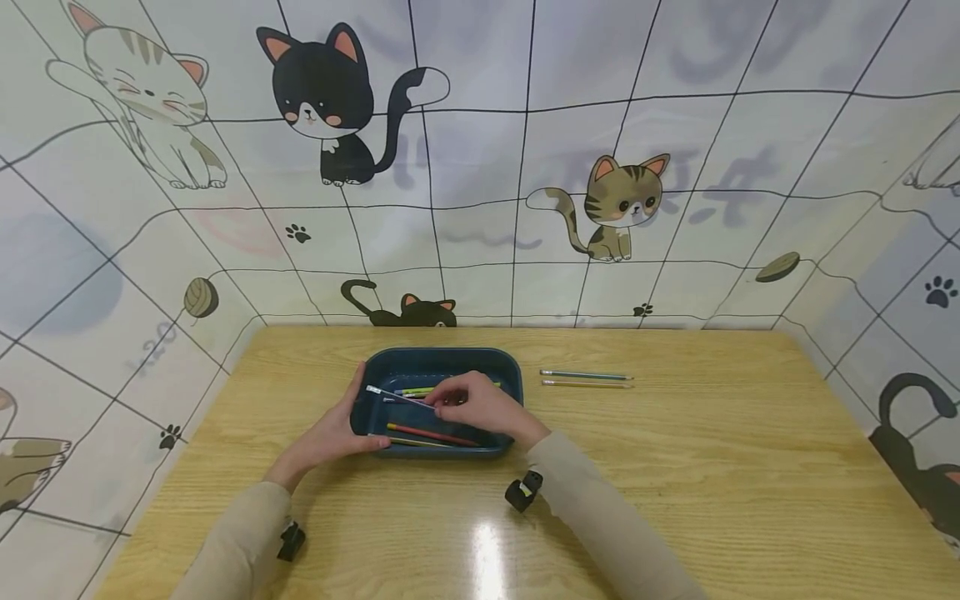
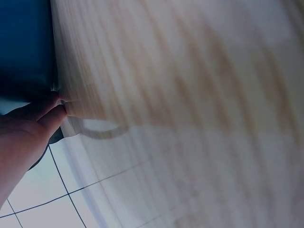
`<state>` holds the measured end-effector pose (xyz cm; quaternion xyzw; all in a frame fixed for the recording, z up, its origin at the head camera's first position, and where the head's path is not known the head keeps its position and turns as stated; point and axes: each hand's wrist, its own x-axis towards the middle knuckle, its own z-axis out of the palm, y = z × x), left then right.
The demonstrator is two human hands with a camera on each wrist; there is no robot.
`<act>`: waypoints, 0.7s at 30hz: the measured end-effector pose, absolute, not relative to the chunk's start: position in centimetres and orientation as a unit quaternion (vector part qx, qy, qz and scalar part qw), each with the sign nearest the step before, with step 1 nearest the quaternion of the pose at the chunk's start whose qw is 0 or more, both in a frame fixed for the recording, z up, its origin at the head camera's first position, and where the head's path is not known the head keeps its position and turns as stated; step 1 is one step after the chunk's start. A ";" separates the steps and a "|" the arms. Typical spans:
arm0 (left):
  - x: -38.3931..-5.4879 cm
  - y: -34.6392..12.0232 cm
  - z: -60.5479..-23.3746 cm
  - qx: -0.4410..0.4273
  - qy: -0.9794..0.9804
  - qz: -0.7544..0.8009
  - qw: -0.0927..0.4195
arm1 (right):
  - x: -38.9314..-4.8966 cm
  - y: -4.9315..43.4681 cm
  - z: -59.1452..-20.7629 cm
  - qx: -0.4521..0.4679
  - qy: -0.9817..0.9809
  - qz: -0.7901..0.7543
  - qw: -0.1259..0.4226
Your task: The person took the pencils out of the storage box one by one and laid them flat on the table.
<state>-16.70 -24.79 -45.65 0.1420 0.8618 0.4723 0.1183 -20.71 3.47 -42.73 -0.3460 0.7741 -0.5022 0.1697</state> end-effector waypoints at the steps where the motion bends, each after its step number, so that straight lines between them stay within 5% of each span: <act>1: -16.7 -24.8 -45.6 0.142 0.862 0.472 0.118 | -20.7 3.6 -42.6 -0.346 0.775 -0.502 0.167; 21: -16.8 -24.8 -45.7 0.142 0.861 0.474 0.118 | -20.3 8.2 -40.8 -0.353 0.786 -0.495 0.117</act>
